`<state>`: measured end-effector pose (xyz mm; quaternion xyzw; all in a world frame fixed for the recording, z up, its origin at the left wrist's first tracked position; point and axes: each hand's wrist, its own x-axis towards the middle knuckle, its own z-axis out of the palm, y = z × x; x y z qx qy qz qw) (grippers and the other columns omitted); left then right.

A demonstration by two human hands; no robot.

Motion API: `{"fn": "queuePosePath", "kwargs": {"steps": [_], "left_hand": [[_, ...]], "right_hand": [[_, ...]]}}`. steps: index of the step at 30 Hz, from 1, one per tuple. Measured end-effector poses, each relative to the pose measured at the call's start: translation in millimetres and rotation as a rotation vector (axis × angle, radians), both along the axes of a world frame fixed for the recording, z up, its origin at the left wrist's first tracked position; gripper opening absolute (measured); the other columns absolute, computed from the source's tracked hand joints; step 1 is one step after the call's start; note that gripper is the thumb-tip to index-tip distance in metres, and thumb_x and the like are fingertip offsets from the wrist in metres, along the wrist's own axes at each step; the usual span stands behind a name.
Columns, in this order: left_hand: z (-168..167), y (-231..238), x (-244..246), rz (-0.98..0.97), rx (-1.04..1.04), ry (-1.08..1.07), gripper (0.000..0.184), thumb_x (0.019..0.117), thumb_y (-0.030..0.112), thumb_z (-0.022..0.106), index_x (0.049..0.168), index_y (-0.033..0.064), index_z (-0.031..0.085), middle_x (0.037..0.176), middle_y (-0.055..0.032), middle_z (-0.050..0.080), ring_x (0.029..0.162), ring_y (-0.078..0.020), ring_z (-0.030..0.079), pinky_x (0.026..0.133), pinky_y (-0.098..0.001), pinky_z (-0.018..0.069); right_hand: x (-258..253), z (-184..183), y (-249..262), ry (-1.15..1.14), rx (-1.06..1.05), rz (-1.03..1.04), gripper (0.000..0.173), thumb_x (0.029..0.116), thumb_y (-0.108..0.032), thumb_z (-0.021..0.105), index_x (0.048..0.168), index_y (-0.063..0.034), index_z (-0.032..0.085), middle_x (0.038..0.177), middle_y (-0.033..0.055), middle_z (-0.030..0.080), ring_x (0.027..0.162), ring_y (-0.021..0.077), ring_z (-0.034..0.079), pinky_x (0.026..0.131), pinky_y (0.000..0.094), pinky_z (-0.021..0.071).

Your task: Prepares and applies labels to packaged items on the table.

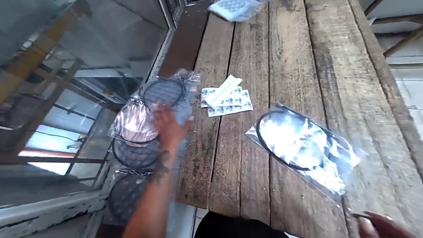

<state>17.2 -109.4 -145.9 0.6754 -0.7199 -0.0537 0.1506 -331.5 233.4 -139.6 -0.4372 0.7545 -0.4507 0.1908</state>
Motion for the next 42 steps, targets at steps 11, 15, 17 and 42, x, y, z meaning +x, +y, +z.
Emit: {"fn": "queuePosePath", "kwargs": {"steps": [11,15,17,42], "left_hand": [[-10.3,128.4,-22.7,-0.451,-0.115,0.013,0.022,0.0893,0.0,0.062,0.108,-0.0018,0.073,0.1,-0.0242,0.07,0.096,-0.0466,0.068,0.082,-0.0634,0.0532],[-43.3,197.7,-89.2,-0.524,0.203,0.091,0.027,0.0828,0.008,0.075,0.109,0.0023,0.075,0.098,-0.017,0.075,0.082,-0.037,0.074,0.068,-0.0567,0.0599],[-29.4,190.7,-93.5,-0.478,0.625,0.247,0.055,0.0906,0.036,0.076,0.135,0.0068,0.062,0.118,-0.0169,0.069,0.102,-0.0349,0.069,0.087,-0.0566,0.0566],[-42.6,215.5,-87.6,-0.079,0.858,1.335,0.009,0.0797,0.013,0.086,0.087,0.0095,0.081,0.083,0.0016,0.068,0.082,-0.0079,0.063,0.079,-0.0246,0.0551]], "right_hand": [[-8.3,67.4,-35.4,-0.618,0.253,1.124,0.067,0.1072,-0.059,0.029,0.095,-0.0047,0.065,0.072,0.0033,0.06,0.064,0.0063,0.058,0.06,0.0236,0.0492],[-14.2,84.3,-48.5,-0.594,0.225,1.205,0.038,0.1049,-0.041,0.056,0.101,-0.0047,0.068,0.082,0.0023,0.066,0.074,0.0031,0.062,0.068,0.0196,0.0529],[-15.0,91.9,-54.4,-0.536,0.223,1.229,0.029,0.1007,-0.034,0.066,0.1,-0.0052,0.068,0.085,0.002,0.068,0.078,0.0035,0.064,0.072,0.0206,0.0547],[129.2,-48.7,-148.4,0.254,0.744,0.505,0.043,0.1042,-0.027,0.055,0.139,-0.0042,0.043,0.076,0.021,0.066,0.072,0.0439,0.069,0.062,0.0591,0.0555]]}}
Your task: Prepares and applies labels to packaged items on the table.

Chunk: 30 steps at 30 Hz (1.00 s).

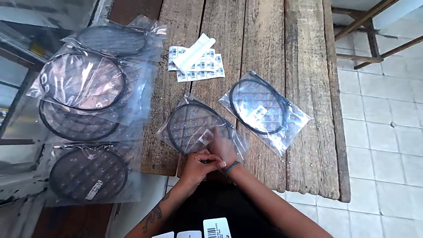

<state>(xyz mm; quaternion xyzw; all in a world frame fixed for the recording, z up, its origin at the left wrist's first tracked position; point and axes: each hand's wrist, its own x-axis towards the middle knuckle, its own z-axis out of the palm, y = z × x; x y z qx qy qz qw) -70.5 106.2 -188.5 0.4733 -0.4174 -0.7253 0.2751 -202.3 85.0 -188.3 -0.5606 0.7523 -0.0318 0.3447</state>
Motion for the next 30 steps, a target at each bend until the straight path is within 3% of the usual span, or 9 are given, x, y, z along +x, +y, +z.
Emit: {"fn": "queuePosePath", "kwargs": {"steps": [7,10,13,16,18,20,25,28,30], "left_hand": [[6.7,-10.0,4.3,-0.087,-0.025,-0.015,0.009,0.0819,0.016,0.085,0.088,0.0095,0.081,0.085,0.0007,0.07,0.084,-0.0079,0.066,0.079,-0.0248,0.0563],[1.6,-21.0,34.7,-0.125,-0.573,-0.381,0.022,0.0865,0.033,0.08,0.102,0.0169,0.079,0.103,0.0042,0.073,0.1,-0.0074,0.067,0.09,-0.0309,0.0564],[-26.3,-45.1,83.1,-0.328,-0.978,-0.953,0.079,0.0891,0.074,0.054,0.151,0.0246,0.053,0.164,-0.0004,0.038,0.155,-0.028,0.027,0.123,-0.0631,0.0167],[-47.0,-45.7,95.0,-0.45,-1.042,-1.127,0.098,0.0874,0.085,0.04,0.163,0.024,0.03,0.172,-0.0045,0.016,0.159,-0.0294,0.009,0.123,-0.0681,0.0035],[-51.9,-43.8,94.3,-0.452,-1.045,-1.129,0.097,0.0891,0.084,0.037,0.164,0.0235,0.029,0.172,-0.0054,0.015,0.159,-0.0288,0.009,0.124,-0.0673,0.0048],[-53.1,-41.7,93.5,-0.448,-1.026,-1.119,0.095,0.0897,0.083,0.037,0.164,0.0243,0.029,0.172,-0.005,0.015,0.159,-0.0289,0.008,0.124,-0.0657,0.0049],[-47.7,-41.8,99.2,-0.494,-1.004,-1.112,0.093,0.0903,0.083,0.037,0.163,0.0255,0.03,0.173,-0.0042,0.013,0.159,-0.0308,0.007,0.124,-0.0651,0.007],[-49.2,-43.1,83.6,-0.443,-0.962,-1.112,0.083,0.0955,0.074,0.041,0.162,0.0247,0.035,0.172,-0.009,0.017,0.158,-0.0371,0.008,0.122,-0.0697,0.0071],[-47.4,-49.9,44.7,-0.335,-0.93,-1.064,0.073,0.0986,0.06,0.051,0.159,0.0217,0.04,0.17,-0.0151,0.021,0.157,-0.0428,0.011,0.12,-0.0743,0.0078]], "right_hand": [[1.7,-12.5,-1.8,-0.065,-0.013,-0.013,0.044,0.1052,-0.035,0.055,0.139,-0.0075,0.048,0.078,0.0205,0.066,0.074,0.043,0.069,0.061,0.0597,0.0545],[4.1,-0.1,-6.4,-0.045,0.007,-0.024,0.045,0.1024,-0.027,0.059,0.14,-0.0043,0.049,0.083,0.0215,0.069,0.079,0.0438,0.07,0.069,0.0602,0.0549],[2.2,-0.1,-3.2,-0.008,-0.013,0.018,0.064,0.1007,-0.034,0.063,0.15,-0.0029,0.036,0.079,0.0192,0.069,0.075,0.0423,0.07,0.068,0.059,0.056],[-27.4,-28.4,29.3,-0.045,-0.519,0.255,0.067,0.0916,-0.028,0.073,0.148,-0.0022,0.049,0.082,0.0099,0.071,0.067,0.0283,0.071,0.061,0.0474,0.0592],[-49.1,-41.6,47.8,-0.016,-0.749,0.532,0.043,0.0992,-0.027,0.064,0.141,-0.0165,0.061,0.121,0.0094,0.069,0.108,0.0235,0.068,0.094,0.0438,0.0558],[-49.7,-47.0,49.2,-0.011,-0.71,0.752,0.039,0.1079,-0.033,0.047,0.145,-0.0265,0.057,0.151,0.0068,0.055,0.143,0.022,0.048,0.119,0.0498,0.0358],[-38.4,-54.0,24.9,0.062,-0.599,0.503,0.063,0.1084,-0.049,0.032,0.155,-0.0087,0.046,0.163,0.0074,0.04,0.153,0.0208,0.033,0.127,0.0572,0.0151],[-49.0,-7.8,64.0,-0.303,-0.605,0.166,0.056,0.1127,-0.037,0.024,0.135,-0.007,0.066,0.129,0.0047,0.071,0.12,0.0159,0.067,0.107,0.0449,0.0506],[-53.7,30.7,94.0,-0.574,-0.6,0.036,0.062,0.1127,-0.044,0.022,0.129,-0.0051,0.067,0.116,0.0058,0.076,0.107,0.0145,0.073,0.095,0.0385,0.0613]]}}
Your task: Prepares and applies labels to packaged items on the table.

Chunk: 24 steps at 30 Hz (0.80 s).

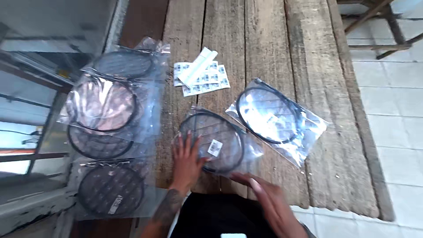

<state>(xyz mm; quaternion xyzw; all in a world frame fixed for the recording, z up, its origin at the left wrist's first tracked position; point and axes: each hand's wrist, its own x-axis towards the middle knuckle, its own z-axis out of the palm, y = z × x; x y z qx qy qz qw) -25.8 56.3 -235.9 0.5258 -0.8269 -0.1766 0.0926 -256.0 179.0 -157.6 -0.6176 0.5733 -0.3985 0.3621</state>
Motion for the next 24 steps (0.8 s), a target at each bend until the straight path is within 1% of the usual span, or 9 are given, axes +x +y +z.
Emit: {"fn": "queuePosePath", "kwargs": {"steps": [3,7,9,11,14,16,19,22,24], "left_hand": [[16.1,-21.7,-64.7,-0.048,0.067,0.245,0.069,0.1009,0.051,0.056,0.159,0.0165,0.039,0.168,-0.0133,0.027,0.156,-0.0339,0.021,0.123,-0.0689,0.0125],[46.7,-35.6,-52.0,-0.143,0.11,0.254,0.061,0.0995,0.045,0.062,0.155,0.0244,0.048,0.167,-0.0049,0.032,0.155,-0.0295,0.025,0.122,-0.0656,0.0212],[55.8,-46.5,-13.5,-0.02,-0.101,0.119,0.066,0.0905,0.044,0.074,0.15,0.0232,0.055,0.164,-0.0132,0.036,0.153,-0.0394,0.027,0.117,-0.0734,0.0215],[69.3,-75.1,42.4,0.161,-0.265,-0.004,0.082,0.0894,0.055,0.069,0.156,0.0138,0.044,0.163,-0.0286,0.028,0.15,-0.0557,0.019,0.113,-0.0814,0.0128],[65.1,-108.2,103.9,0.317,-0.233,-0.095,0.09,0.0966,0.054,0.058,0.16,-0.0005,0.025,0.164,-0.0332,0.018,0.151,-0.057,0.013,0.116,-0.0787,0.0088],[68.4,-110.3,107.3,0.344,-0.243,-0.067,0.056,0.1084,0.031,0.046,0.152,-0.0028,0.043,0.157,-0.0304,0.038,0.146,-0.0531,0.033,0.115,-0.0729,0.0264],[95.9,-76.7,73.0,0.278,-0.265,0.03,0.04,0.1108,0.018,0.039,0.136,-0.0047,0.061,0.139,-0.0285,0.06,0.13,-0.0484,0.056,0.107,-0.068,0.0409],[82.4,-4.1,22.3,0.111,-0.237,0.206,0.037,0.1042,0.01,0.045,0.131,-0.0044,0.066,0.136,-0.0222,0.064,0.13,-0.0415,0.059,0.109,-0.0581,0.0465],[46.5,30.7,-2.6,0.023,-0.01,0.293,0.043,0.1055,0.024,0.047,0.137,0.0002,0.063,0.145,-0.0165,0.06,0.141,-0.0393,0.049,0.116,-0.0598,0.0377]], "right_hand": [[-13.1,23.7,29.3,0.071,-0.07,-0.267,0.04,0.1076,-0.021,0.053,0.136,0.0061,0.053,0.109,0.0128,0.076,0.097,0.0117,0.075,0.087,0.0305,0.0629],[-42.4,-7.8,52.1,0.263,0.052,-0.635,0.06,0.0973,-0.024,0.068,0.135,0.0168,0.048,0.113,0.0226,0.07,0.104,0.0186,0.07,0.097,0.0345,0.0563],[-49.7,-11.8,56.4,0.377,0.002,-0.79,0.052,0.0921,-0.022,0.068,0.128,0.0123,0.054,0.099,0.0162,0.07,0.09,0.0166,0.069,0.086,0.0338,0.0571],[-51.9,-7.0,52.6,0.407,-0.039,-0.823,0.039,0.0933,-0.019,0.065,0.12,0.0089,0.061,0.098,0.0161,0.068,0.089,0.0197,0.066,0.082,0.0372,0.0551],[-46.3,10.5,34.3,0.217,0.02,-0.498,0.027,0.1,-0.024,0.062,0.111,0.0005,0.068,0.099,0.0079,0.073,0.089,0.0135,0.071,0.083,0.034,0.0609],[-30.1,34.7,11.6,-0.085,0.136,-0.078,0.032,0.1067,-0.028,0.053,0.109,-0.0018,0.071,0.096,0.0051,0.074,0.087,0.0106,0.071,0.083,0.0322,0.0608],[-2.4,74.0,-16.4,-0.348,0.156,0.52,0.053,0.1121,-0.035,0.036,0.096,0.0025,0.069,0.078,0.0084,0.068,0.071,0.0139,0.066,0.068,0.0326,0.056],[9.2,90.3,-28.9,-0.424,0.178,0.737,0.05,0.1104,-0.032,0.042,0.083,0.0032,0.064,0.065,0.0072,0.054,0.059,0.0139,0.051,0.056,0.03,0.0407],[6.7,93.2,-33.4,-0.458,0.241,0.755,0.04,0.1061,-0.028,0.055,0.086,0.0039,0.068,0.069,0.0068,0.059,0.061,0.0094,0.054,0.057,0.0255,0.0439]]}}
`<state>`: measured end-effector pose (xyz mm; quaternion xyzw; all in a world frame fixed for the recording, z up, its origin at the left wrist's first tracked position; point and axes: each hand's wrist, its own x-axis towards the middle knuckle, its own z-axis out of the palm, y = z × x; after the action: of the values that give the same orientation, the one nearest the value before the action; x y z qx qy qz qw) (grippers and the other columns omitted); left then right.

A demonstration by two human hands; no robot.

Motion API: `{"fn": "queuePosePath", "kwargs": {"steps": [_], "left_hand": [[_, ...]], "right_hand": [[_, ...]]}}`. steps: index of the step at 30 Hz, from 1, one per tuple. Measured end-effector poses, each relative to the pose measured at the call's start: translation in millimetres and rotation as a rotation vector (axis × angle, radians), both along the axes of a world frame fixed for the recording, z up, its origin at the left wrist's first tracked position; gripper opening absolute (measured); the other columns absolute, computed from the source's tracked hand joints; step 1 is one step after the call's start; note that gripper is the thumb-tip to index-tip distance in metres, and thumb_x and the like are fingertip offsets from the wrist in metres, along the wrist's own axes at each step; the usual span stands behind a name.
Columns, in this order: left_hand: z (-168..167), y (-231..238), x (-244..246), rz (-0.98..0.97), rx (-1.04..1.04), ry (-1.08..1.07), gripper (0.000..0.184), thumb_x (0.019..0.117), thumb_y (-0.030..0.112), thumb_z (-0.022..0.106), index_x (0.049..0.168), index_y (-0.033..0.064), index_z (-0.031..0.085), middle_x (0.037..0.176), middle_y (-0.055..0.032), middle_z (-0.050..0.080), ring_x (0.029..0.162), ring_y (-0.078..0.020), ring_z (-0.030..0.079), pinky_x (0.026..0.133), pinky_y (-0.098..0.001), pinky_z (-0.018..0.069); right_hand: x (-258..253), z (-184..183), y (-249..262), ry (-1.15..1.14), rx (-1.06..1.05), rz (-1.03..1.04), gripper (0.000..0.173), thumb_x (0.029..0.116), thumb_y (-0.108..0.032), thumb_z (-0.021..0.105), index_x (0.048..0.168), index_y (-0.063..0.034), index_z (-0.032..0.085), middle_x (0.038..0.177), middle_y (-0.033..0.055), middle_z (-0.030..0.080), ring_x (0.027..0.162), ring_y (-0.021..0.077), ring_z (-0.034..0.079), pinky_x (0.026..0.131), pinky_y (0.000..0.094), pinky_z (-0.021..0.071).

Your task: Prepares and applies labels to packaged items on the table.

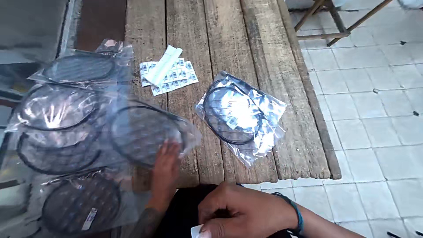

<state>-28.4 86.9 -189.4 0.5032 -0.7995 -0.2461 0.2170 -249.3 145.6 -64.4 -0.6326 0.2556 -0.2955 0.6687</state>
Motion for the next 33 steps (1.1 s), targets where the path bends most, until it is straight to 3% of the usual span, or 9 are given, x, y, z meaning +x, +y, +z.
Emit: {"fn": "queuePosePath", "kwargs": {"steps": [2,4,7,10,15,19,24,29,33], "left_hand": [[-20.5,9.8,-1.0,-0.176,0.29,0.014,0.072,0.1055,0.059,0.033,0.156,0.0078,0.043,0.164,-0.009,0.037,0.156,-0.0329,0.024,0.125,-0.062,0.0166],[-19.9,9.8,5.6,-0.265,0.345,0.065,0.08,0.0977,0.073,0.037,0.152,0.0153,0.051,0.162,-0.0025,0.042,0.155,-0.026,0.026,0.125,-0.0587,0.0178],[-22.0,20.2,6.3,-0.269,0.228,0.089,0.054,0.084,0.041,0.081,0.125,0.0074,0.068,0.136,-0.0153,0.062,0.134,-0.0372,0.053,0.112,-0.0623,0.0385],[-46.0,34.4,-1.7,-0.17,-0.022,0.07,0.012,0.088,0.02,0.074,0.097,0.0117,0.077,0.111,-0.0104,0.071,0.114,-0.0344,0.063,0.101,-0.0585,0.0482],[-24.6,32.2,-18.7,0.191,0.17,0.282,0.006,0.0839,0.022,0.081,0.088,0.0171,0.081,0.097,0.0001,0.072,0.104,-0.0233,0.062,0.095,-0.0507,0.0451],[3.0,19.1,-35.0,0.327,0.622,0.501,0.008,0.0806,0.013,0.085,0.087,0.0151,0.081,0.089,0.0015,0.069,0.092,-0.0128,0.063,0.084,-0.0343,0.0522],[1.6,19.7,-38.5,0.247,0.813,0.639,0.011,0.0774,0.007,0.086,0.086,0.0127,0.081,0.087,-0.0003,0.069,0.084,-0.0109,0.066,0.077,-0.0275,0.0578],[0.2,17.5,-36.1,0.212,0.82,0.69,0.012,0.0754,0.008,0.088,0.084,0.0116,0.081,0.084,0.0,0.068,0.082,-0.0089,0.064,0.076,-0.0239,0.0568],[-1.5,17.3,-36.8,0.185,0.816,0.734,0.01,0.0769,0.01,0.088,0.085,0.0105,0.081,0.085,-0.0019,0.069,0.083,-0.0115,0.066,0.077,-0.0263,0.0581]], "right_hand": [[-3.8,6.1,-3.2,0.032,0.026,0.002,0.028,0.1006,-0.025,0.065,0.091,0.0009,0.069,0.075,0.0048,0.063,0.064,0.0056,0.056,0.058,0.0218,0.0463],[-12.0,13.9,-5.2,0.095,-0.029,-0.111,0.027,0.0985,-0.028,0.069,0.089,-0.0021,0.069,0.077,0.0036,0.064,0.067,0.0053,0.058,0.061,0.0223,0.0486],[-38.1,21.0,-14.8,0.233,-0.153,-0.57,0.017,0.0977,-0.028,0.068,0.093,-0.0122,0.07,0.08,-0.0079,0.068,0.07,-0.0017,0.063,0.063,0.0163,0.0559],[-65.2,-8.1,-24.6,0.586,-0.282,-0.942,0.016,0.1003,-0.024,0.065,0.099,-0.0088,0.068,0.079,-0.0044,0.066,0.064,0.0024,0.061,0.059,0.0199,0.0535],[-35.8,-102.4,14.4,0.786,0.158,-0.496,0.028,0.0995,-0.031,0.065,0.102,-0.0049,0.075,0.084,0.0071,0.073,0.073,0.0187,0.07,0.073,0.0434,0.0604],[6.6,-135.9,7.3,0.786,0.113,-0.871,0.019,0.098,-0.017,0.066,0.1,-0.0006,0.075,0.082,0.0132,0.072,0.074,0.0275,0.07,0.071,0.0521,0.058],[39.6,-116.7,-35.2,1.076,0.173,-0.333,0.057,0.0966,-0.017,0.067,0.147,-0.0041,0.045,0.097,0.0237,0.07,0.092,0.0441,0.07,0.081,0.0614,0.0551],[48.9,-117.4,-51.0,1.189,0.178,-0.462,0.049,0.1056,-0.042,0.053,0.138,-0.0058,0.046,0.079,0.0191,0.067,0.075,0.0417,0.07,0.063,0.058,0.0556],[48.6,-125.1,-46.7,1.147,0.15,-0.538,0.046,0.1027,-0.04,0.06,0.134,-0.0069,0.052,0.079,0.0184,0.068,0.074,0.0414,0.07,0.063,0.0585,0.0552]]}}
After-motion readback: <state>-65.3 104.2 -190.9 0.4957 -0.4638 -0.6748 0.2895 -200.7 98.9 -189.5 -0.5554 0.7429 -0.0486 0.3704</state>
